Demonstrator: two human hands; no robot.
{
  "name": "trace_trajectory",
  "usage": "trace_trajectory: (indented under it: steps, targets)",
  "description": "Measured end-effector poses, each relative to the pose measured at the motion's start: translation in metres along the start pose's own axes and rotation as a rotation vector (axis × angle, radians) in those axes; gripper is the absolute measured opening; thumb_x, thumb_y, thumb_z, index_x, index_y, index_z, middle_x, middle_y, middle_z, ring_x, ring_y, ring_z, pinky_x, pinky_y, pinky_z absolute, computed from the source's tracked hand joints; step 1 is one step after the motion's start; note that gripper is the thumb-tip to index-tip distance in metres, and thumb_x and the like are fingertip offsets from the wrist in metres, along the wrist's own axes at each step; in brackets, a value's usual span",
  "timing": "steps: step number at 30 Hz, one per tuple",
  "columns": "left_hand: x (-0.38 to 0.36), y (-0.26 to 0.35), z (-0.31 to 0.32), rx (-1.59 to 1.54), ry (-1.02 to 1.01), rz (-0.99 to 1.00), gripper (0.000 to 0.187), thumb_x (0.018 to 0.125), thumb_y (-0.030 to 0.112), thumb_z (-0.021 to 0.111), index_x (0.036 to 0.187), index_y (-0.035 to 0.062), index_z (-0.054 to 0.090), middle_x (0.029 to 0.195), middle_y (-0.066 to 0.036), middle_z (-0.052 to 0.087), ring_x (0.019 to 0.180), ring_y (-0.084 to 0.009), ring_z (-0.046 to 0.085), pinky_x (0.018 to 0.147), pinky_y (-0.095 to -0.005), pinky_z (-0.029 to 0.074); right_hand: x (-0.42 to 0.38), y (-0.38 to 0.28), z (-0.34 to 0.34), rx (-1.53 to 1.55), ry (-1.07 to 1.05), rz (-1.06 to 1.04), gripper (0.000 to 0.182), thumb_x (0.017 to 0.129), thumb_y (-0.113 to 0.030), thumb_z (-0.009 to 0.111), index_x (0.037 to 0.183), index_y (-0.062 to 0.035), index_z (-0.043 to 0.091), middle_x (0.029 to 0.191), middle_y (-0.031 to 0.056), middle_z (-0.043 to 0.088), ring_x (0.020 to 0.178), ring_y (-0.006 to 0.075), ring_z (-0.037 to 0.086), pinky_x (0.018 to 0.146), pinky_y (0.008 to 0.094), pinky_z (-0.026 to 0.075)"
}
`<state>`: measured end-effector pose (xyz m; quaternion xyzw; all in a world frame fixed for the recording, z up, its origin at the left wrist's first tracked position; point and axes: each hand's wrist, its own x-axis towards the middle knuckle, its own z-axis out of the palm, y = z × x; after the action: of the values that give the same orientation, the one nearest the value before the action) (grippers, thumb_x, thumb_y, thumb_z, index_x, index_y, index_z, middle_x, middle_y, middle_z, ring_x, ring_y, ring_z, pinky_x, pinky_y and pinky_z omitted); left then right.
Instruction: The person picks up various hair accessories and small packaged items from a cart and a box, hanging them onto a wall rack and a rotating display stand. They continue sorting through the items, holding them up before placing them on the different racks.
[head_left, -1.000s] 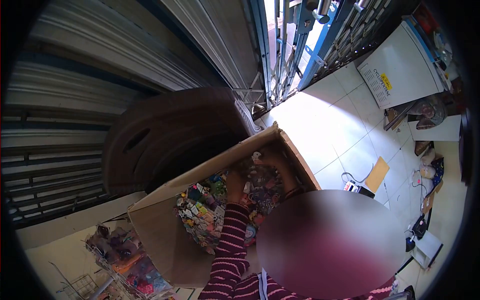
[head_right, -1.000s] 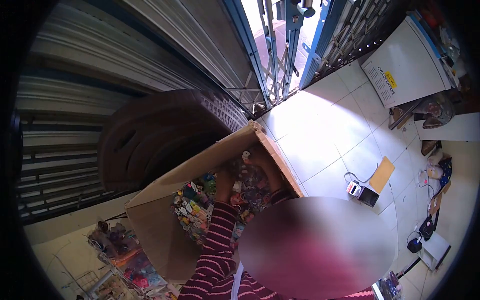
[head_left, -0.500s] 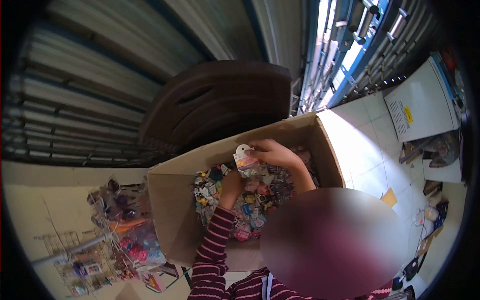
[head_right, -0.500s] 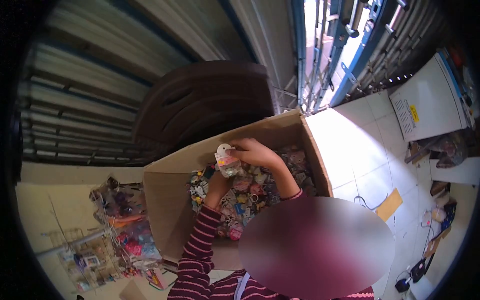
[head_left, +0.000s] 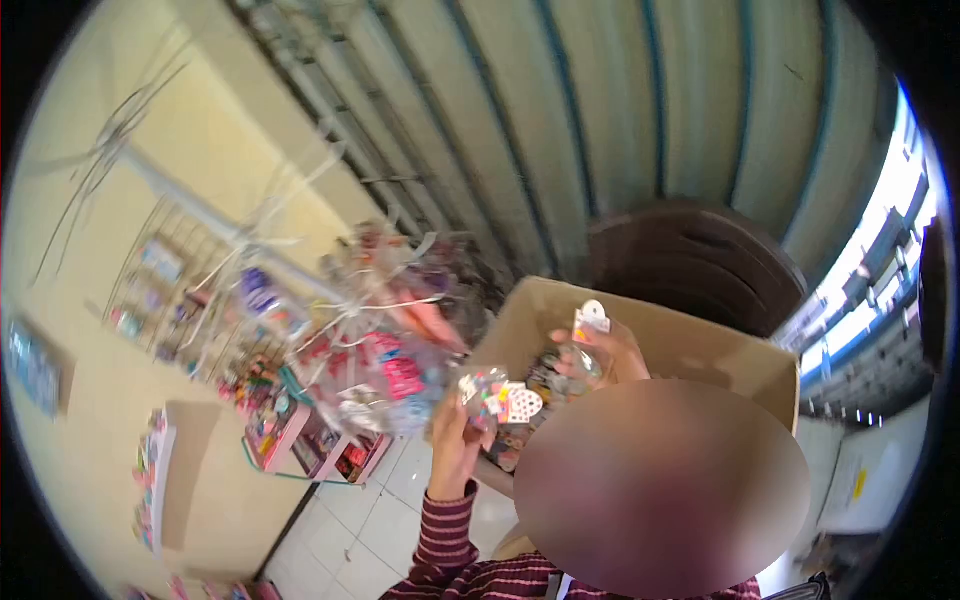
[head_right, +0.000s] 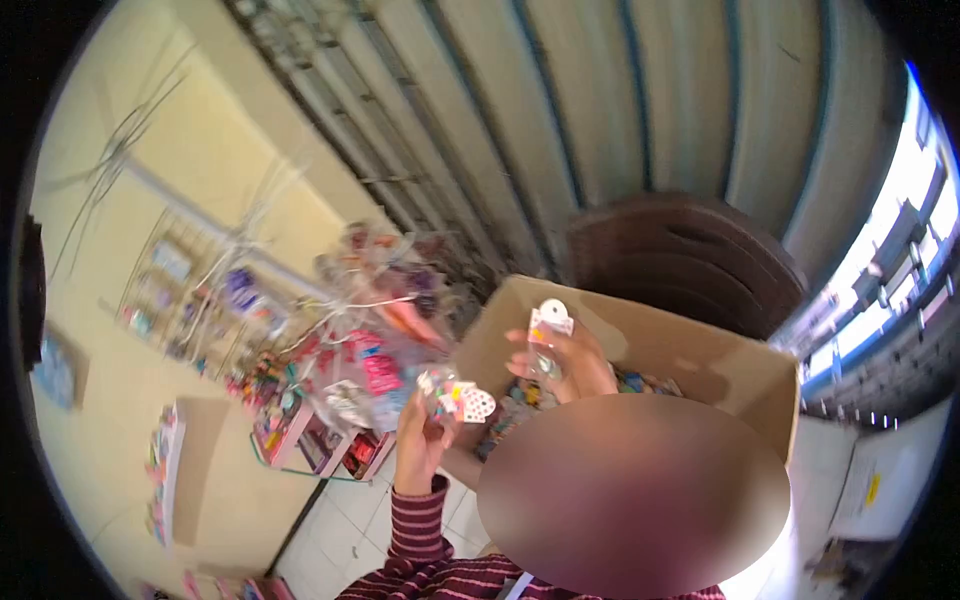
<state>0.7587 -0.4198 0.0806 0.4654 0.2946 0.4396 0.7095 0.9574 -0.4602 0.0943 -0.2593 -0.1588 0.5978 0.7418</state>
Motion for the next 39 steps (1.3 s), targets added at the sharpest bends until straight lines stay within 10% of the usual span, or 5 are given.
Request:
trace_trajectory:
  steps: [7,19,39]
  targets:
    - [-0.057,0.036,-0.09,-0.198,0.276,0.383,0.045,0.083,0.033,0.042,0.113,-0.0001,0.034,0.09,-0.011,0.052,0.054,-0.0112,0.047,0.039,-0.0185,0.035,0.019,0.046,0.098,-0.235,-0.302,-0.196,0.021,0.077,-0.005,0.045,0.097,-0.0009,0.04,0.084,0.0154,0.053,0.064,0.0171,0.053,0.056,0.0278,0.046]
    - [-0.091,0.065,-0.162,-0.491,0.612,0.609,0.044,0.083,0.031,0.042,0.117,0.0033,0.031,0.084,-0.006,0.049,0.047,-0.0077,0.04,0.043,-0.0179,0.033,0.083,0.056,0.182,-1.006,0.031,-1.295,0.01,0.077,-0.003,0.049,0.085,0.0004,0.046,0.07,0.0127,0.057,0.054,0.0191,0.058,0.051,0.0269,0.044]
    - [-0.076,0.059,-0.206,-0.299,0.455,0.62,0.034,0.086,0.026,0.038,0.11,0.0027,0.036,0.084,-0.004,0.049,0.047,-0.01,0.044,0.042,-0.0203,0.034,0.097,0.081,0.201,-1.173,0.072,-1.738,0.026,0.074,0.003,0.047,0.099,-0.0029,0.055,0.096,0.0132,0.056,0.088,0.0246,0.055,0.072,0.0288,0.044]
